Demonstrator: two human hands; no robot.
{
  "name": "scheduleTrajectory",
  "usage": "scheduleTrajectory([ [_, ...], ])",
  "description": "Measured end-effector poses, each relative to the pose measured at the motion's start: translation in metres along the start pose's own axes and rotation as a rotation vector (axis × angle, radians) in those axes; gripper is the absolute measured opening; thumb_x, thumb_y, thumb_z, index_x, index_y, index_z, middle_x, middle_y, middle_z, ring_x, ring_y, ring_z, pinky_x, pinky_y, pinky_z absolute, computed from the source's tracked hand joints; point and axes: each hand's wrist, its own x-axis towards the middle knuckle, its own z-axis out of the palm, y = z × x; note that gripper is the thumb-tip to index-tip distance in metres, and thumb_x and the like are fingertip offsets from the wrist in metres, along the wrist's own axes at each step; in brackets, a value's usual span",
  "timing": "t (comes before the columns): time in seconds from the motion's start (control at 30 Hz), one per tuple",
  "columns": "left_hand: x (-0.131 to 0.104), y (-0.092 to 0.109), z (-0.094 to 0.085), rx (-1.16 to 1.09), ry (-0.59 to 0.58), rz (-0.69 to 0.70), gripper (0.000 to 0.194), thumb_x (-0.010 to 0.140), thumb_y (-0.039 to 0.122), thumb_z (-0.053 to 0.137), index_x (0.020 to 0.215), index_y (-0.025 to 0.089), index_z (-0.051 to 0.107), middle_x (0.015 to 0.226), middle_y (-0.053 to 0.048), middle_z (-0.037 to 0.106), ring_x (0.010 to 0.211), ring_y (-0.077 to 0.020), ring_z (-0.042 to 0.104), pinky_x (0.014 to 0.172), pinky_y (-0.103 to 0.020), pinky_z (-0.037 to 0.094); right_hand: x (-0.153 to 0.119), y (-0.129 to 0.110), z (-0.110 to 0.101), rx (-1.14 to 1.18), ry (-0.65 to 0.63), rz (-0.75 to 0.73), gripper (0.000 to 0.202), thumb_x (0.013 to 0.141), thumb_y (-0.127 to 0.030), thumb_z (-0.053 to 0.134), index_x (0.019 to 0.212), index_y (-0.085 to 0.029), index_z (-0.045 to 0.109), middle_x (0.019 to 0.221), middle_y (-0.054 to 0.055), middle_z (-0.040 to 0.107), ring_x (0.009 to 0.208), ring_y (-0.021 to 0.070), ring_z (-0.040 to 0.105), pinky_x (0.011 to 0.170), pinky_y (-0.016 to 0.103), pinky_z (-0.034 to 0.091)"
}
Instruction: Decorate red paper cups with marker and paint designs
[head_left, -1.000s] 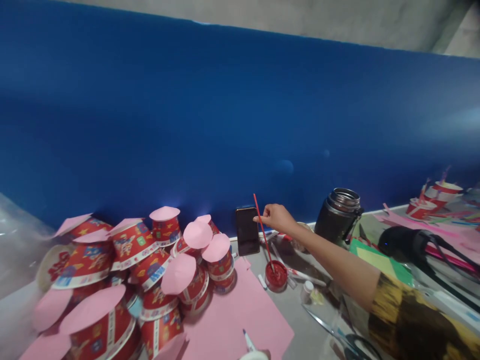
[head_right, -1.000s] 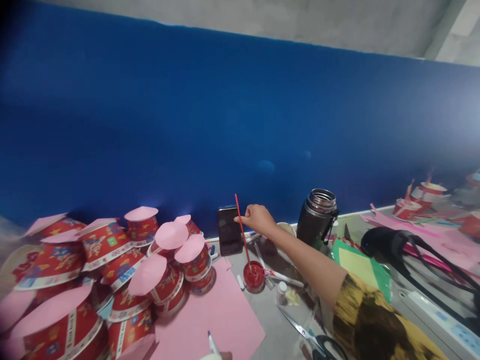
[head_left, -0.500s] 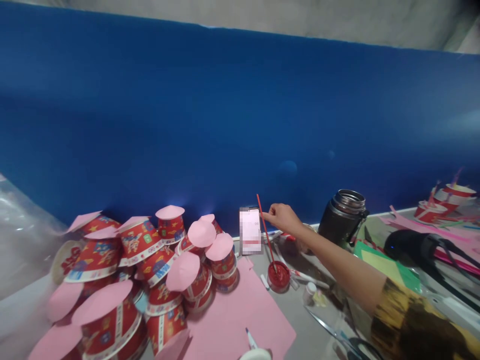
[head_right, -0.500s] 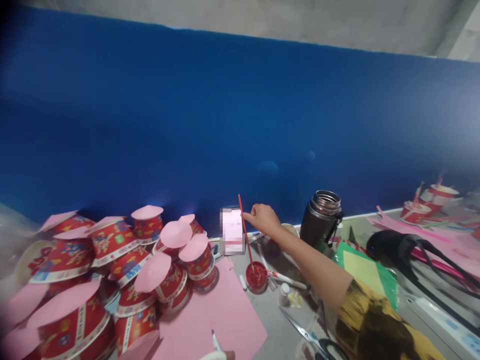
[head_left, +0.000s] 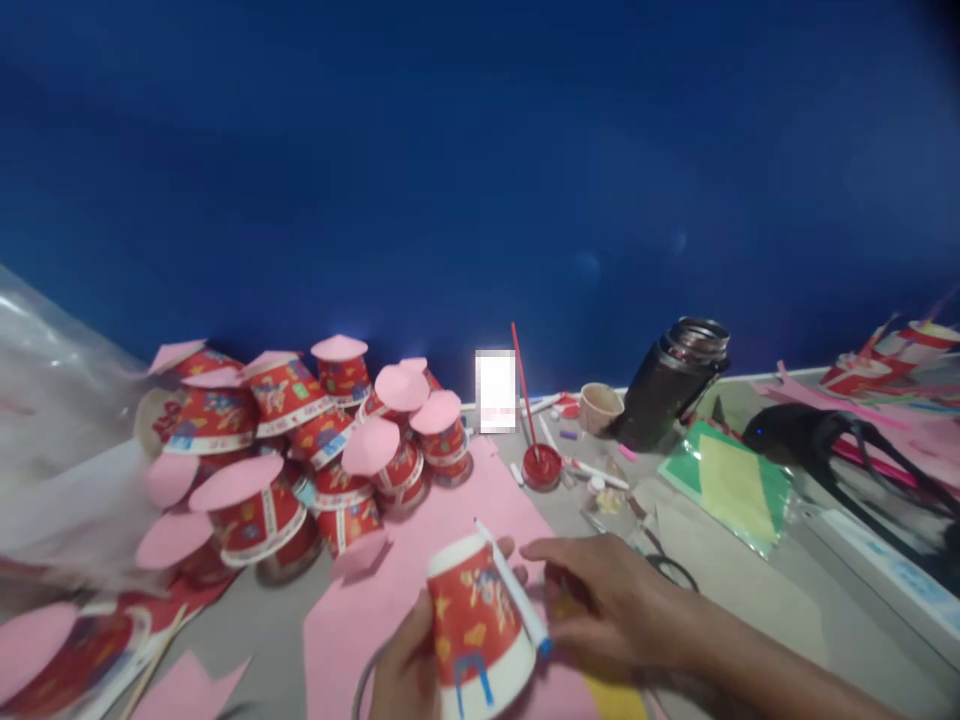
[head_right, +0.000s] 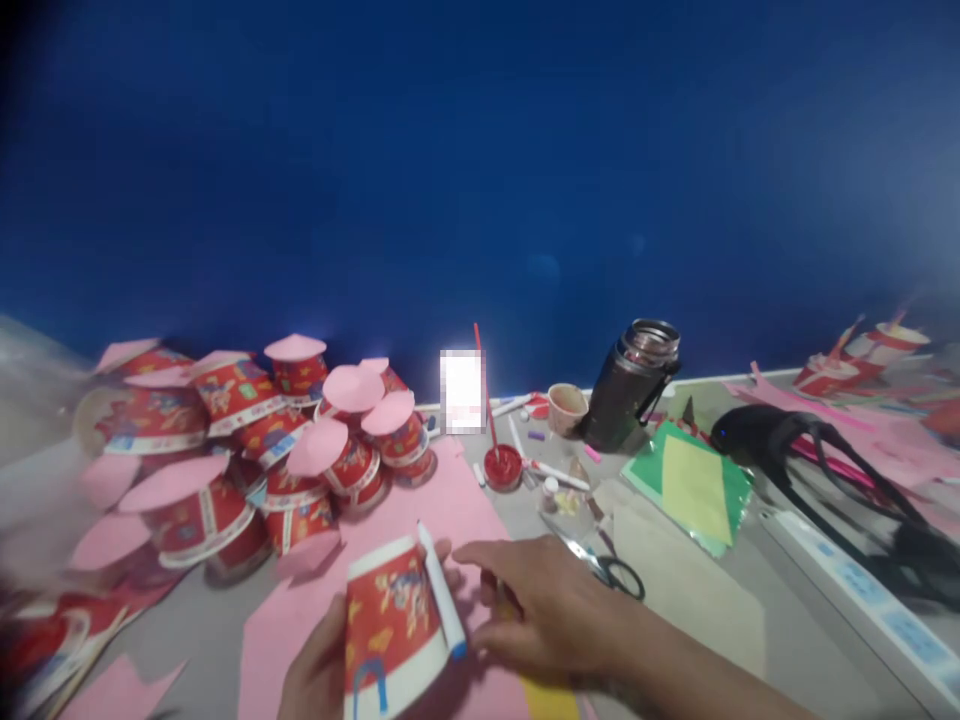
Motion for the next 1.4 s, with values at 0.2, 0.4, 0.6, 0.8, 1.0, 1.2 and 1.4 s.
scheduleTrajectory([
  [0.2,0.006,-0.006,0.017,-0.075,-0.079,-0.038,0.059,0.097,0.049,0.072,0.140,0.009,0.072,0.140,-0.020,0.077,0.137,-0.0334,0.069,0.129,-0.052,0.040,-0.009,0.015,0.025,-0.016,0.230,-0.350,0.053,0.103,-0.059,0.066,0.144,-0.025,0.067,0.084,0.003,0.076,0.066,0.0177,0.065,0.063,0.028,0.043],
  [0.4,0.020,-0.007,0.031,0.018,-0.050,-0.038,0.057,0.093,0.049,0.076,0.131,0.006,0.074,0.130,-0.019,0.081,0.128,-0.0361,0.074,0.121,-0.055,0.049,-0.015,0.026,0.017,-0.105,0.276,-0.411,0.068,0.102,-0.075,0.059,0.140,-0.019,0.068,0.086,0.005,0.075,0.069,0.0188,0.066,0.064,0.029,0.046],
  [0.6,0.028,-0.013,0.030,-0.065,0.046,-0.047,0.046,0.095,0.041,0.074,0.128,0.010,0.072,0.129,-0.014,0.081,0.121,-0.0276,0.076,0.120,-0.046,0.049,-0.016,0.032,0.014,-0.024,0.314,-0.367,0.067,0.102,-0.078,0.054,0.130,-0.020,0.073,0.088,0.008,0.078,0.073,0.0215,0.071,0.068,0.032,0.052],
  [0.8,0.030,-0.017,0.023,-0.066,0.051,-0.093,0.049,0.090,0.043,0.079,0.124,0.009,0.070,0.116,-0.013,0.083,0.109,-0.0248,0.079,0.122,-0.043,0.049,-0.016,0.025,0.018,0.173,0.419,-0.151,0.068,0.104,-0.080,0.043,0.116,-0.022,0.077,0.096,0.011,0.081,0.083,0.0258,0.076,0.076,0.038,0.062],
  [1.0,0.028,-0.015,0.025,0.057,0.056,-0.041,0.040,0.088,0.036,0.081,0.116,0.008,0.073,0.102,-0.013,0.084,0.107,-0.0305,0.081,0.117,-0.048,0.053,-0.005,0.015,0.024,0.087,0.542,-0.163,0.021,0.106,-0.035,0.060,0.103,-0.024,0.078,0.090,0.007,0.082,0.081,0.0226,0.077,0.077,0.036,0.063],
  [1.2,0.016,0.003,0.027,0.217,0.227,0.117,0.042,0.090,0.034,0.082,0.122,0.008,0.074,0.118,-0.017,0.082,0.104,-0.0316,0.080,0.105,-0.049,0.060,-0.021,0.003,0.005,0.481,0.718,0.085,0.032,0.107,-0.050,0.066,0.119,-0.024,0.079,0.094,0.009,0.083,0.068,0.0214,0.074,0.058,0.033,0.059],
  [1.4,0.020,0.002,0.008,0.273,0.391,0.261,0.039,0.089,0.041,0.084,0.112,0.011,0.074,0.102,-0.012,0.082,0.087,-0.0244,0.078,0.087,-0.039,0.063,-0.032,-0.014,0.030,0.791,0.624,0.166,0.026,0.098,-0.049,0.080,0.095,-0.023,0.076,0.065,0.000,0.073,0.049,0.0144,0.065,0.047,0.024,0.054],
])
